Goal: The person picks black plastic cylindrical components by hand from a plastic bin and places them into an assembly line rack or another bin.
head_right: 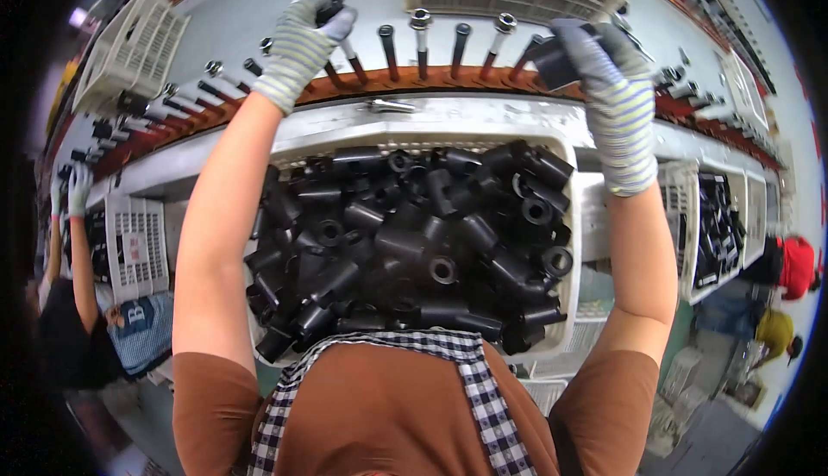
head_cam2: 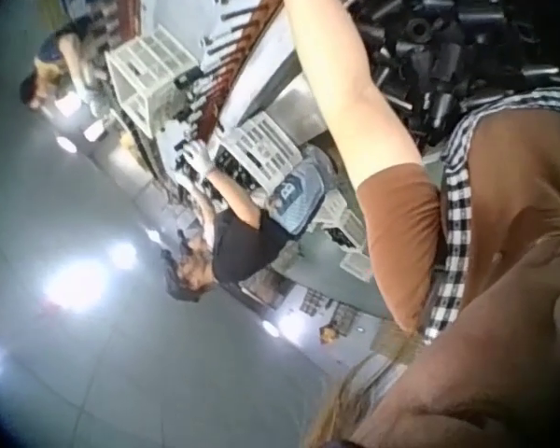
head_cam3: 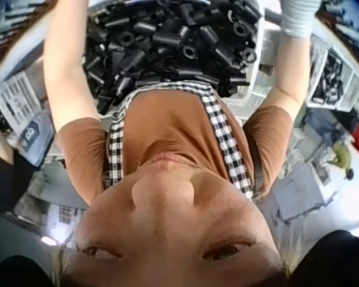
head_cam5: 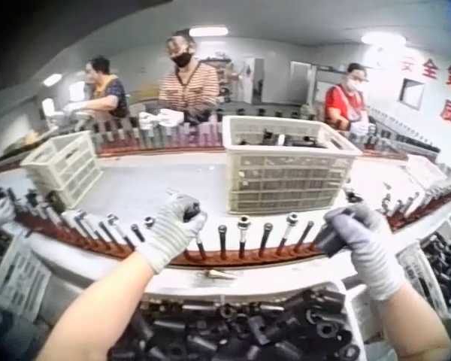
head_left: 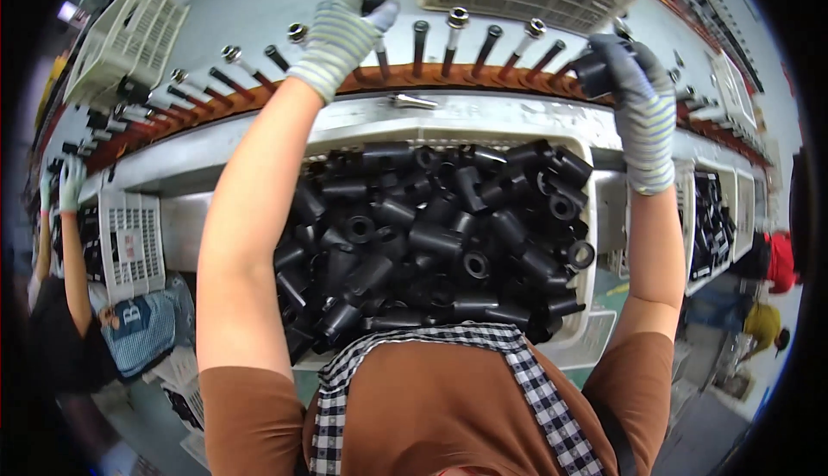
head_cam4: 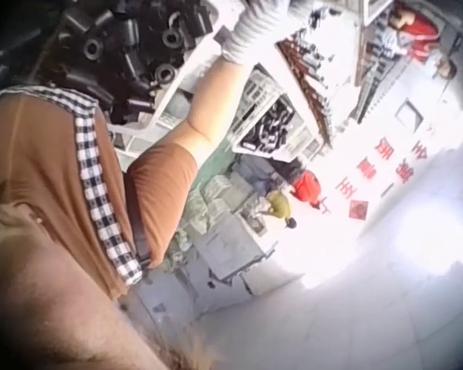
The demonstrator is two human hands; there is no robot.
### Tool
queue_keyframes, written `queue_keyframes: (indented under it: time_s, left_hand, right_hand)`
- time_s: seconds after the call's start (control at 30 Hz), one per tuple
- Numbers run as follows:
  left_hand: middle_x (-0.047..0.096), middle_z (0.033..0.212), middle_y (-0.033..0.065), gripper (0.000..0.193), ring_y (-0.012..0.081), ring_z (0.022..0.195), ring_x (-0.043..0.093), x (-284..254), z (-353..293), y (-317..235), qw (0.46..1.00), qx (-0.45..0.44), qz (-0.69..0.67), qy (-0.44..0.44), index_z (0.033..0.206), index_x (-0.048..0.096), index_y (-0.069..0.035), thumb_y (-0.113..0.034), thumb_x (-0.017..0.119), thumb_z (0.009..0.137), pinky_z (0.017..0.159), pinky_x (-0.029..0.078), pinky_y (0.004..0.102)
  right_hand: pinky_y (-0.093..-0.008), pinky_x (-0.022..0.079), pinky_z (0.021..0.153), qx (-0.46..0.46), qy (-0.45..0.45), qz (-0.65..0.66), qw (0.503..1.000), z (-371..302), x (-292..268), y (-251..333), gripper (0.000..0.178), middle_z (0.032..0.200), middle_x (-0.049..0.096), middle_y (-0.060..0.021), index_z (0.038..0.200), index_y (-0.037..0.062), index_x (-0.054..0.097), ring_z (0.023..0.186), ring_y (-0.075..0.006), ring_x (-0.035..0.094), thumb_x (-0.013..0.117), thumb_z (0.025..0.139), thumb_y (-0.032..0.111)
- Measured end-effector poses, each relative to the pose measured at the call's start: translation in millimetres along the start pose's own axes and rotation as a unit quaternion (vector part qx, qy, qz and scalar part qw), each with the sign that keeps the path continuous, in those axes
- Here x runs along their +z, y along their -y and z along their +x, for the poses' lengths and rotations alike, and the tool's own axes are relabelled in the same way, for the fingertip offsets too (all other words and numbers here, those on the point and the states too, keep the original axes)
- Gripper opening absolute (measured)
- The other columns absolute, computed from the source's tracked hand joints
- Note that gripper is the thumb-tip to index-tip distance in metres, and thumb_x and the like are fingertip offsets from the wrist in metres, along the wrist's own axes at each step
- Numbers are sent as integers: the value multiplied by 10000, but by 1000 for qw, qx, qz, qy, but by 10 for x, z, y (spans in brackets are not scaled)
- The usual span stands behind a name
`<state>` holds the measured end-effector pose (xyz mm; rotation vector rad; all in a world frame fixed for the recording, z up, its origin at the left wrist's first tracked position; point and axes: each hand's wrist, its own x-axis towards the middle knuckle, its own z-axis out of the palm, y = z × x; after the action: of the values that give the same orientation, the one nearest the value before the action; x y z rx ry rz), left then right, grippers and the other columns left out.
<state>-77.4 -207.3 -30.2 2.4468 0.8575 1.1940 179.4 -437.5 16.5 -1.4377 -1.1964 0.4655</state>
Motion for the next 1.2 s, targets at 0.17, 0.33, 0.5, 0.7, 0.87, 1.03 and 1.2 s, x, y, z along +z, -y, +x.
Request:
queue_keyframes:
  time_s: [0.17,0.33,0.5,0.7,0.87,1.03,1.2]
  left_hand:
    - [635,813,136,385,275,772,631,-231,-92,267,993,-24,119,-9,862,640,-21,-386,719,768,739,497,372]
    - [634,899,174,450,335,863,640,-552,-321,300,994,-72,71,-45,1134,467,-80,-243,704,787,774,501,436]
    - [461,1330,176,675,270,1124,563,-875,-1086,92,987,-128,-33,-93,1412,306,-70,-82,645,828,940,474,372]
    - [570,1210,116,384,201,1090,570,-1530,-1642,-717,985,-157,-75,19,1245,488,8,48,537,867,951,441,324]
    - [657,863,128,177,264,830,660,-1556,-1458,-1927,993,27,-100,57,862,654,0,-32,696,694,772,528,375]
    - [659,776,105,146,270,738,667,-1708,-1561,-2507,962,-46,-226,147,747,671,-51,-92,739,624,636,556,378]
    - [648,823,130,426,319,710,643,-1623,-1589,-2751,905,15,-423,37,1041,614,-144,-317,760,679,631,546,423]
  right_hand:
    - [-258,499,686,-149,34,-104,983,301,511,125,302,835,655,-83,1011,15,669,763,-118,609,598,909,290]
    - [-301,508,740,-114,66,-90,987,622,1116,531,228,938,653,-100,1018,53,636,848,-184,635,642,850,207]
    - [-335,493,655,-162,66,-106,979,961,1337,569,204,696,603,-142,838,-23,598,673,-222,609,642,836,176]
    - [-435,488,742,-253,134,-344,894,927,1912,119,282,828,597,-244,770,-24,616,793,-396,586,574,830,248]
    - [-436,478,823,-272,163,-351,881,955,1996,308,264,886,600,-221,832,-5,640,875,-383,582,692,780,248]
    - [-441,484,781,-440,182,-245,844,322,1925,465,245,927,592,-185,986,34,594,858,-357,594,675,780,139]
    - [-393,471,855,-531,352,-350,687,-405,2153,-127,220,1144,582,-82,1011,124,679,1052,-270,560,552,835,163]
